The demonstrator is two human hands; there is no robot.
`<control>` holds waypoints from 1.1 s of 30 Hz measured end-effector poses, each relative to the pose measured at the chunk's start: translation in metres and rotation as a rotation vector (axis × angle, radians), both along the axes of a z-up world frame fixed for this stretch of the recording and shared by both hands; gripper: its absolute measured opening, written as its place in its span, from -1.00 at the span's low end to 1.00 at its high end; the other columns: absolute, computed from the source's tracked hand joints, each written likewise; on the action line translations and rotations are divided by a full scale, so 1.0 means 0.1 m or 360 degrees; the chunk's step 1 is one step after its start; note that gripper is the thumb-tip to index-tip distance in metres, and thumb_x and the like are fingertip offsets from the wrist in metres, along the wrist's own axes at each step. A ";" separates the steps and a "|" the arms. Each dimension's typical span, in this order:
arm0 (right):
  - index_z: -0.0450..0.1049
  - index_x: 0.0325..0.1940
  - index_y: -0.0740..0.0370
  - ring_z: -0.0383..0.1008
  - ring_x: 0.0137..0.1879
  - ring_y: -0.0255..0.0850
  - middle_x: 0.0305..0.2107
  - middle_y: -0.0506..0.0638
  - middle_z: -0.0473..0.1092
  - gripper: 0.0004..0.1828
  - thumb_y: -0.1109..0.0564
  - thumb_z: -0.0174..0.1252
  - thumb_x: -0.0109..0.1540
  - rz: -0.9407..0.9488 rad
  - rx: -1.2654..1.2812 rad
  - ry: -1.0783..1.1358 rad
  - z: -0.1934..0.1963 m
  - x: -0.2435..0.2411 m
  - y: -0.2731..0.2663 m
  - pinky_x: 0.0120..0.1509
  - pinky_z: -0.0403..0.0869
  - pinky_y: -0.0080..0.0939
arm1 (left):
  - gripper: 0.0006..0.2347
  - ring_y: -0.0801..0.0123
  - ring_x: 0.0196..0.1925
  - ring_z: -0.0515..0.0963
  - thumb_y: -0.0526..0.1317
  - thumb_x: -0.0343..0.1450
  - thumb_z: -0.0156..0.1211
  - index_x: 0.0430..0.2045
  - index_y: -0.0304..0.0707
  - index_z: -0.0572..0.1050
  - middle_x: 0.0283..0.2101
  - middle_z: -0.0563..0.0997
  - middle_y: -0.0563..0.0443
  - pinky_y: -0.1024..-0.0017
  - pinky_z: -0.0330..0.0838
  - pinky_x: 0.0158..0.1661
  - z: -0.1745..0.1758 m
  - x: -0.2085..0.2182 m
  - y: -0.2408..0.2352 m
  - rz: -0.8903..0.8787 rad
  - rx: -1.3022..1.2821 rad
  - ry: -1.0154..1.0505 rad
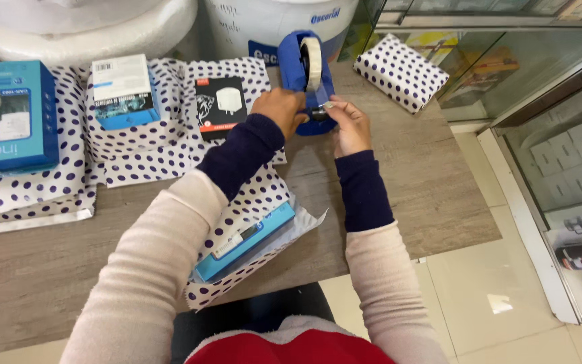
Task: The person wraps several small electronics boxes in patterned paper, securing the edges with pieces of adhesive tape pulled from a dispenser.
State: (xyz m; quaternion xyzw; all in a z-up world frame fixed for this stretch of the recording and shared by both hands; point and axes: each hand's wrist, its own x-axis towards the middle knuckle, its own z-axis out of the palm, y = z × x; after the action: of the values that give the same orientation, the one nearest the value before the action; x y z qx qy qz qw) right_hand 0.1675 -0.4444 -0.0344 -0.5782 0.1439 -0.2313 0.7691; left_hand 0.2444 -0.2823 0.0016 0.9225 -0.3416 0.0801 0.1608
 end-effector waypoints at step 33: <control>0.50 -0.46 0.17 0.54 -0.03 -0.42 -0.36 -0.01 0.58 -0.58 -0.19 0.45 0.09 -0.0538 -0.0410 0.0447 -0.05 -0.32 0.22 0.13 0.50 -0.33 | -0.78 -0.06 -0.22 0.64 0.00 0.36 0.43 -0.36 -0.08 0.62 -0.35 0.70 -0.01 -0.03 0.55 -0.25 0.00 0.03 0.01 -0.0126 -0.0066 -0.0069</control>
State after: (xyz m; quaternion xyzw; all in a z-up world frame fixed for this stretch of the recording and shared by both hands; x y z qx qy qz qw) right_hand 0.1351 -0.4221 -0.0389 -0.6658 0.3133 -0.2902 0.6119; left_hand 0.2470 -0.2810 0.0019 0.9028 -0.3795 0.1006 0.1754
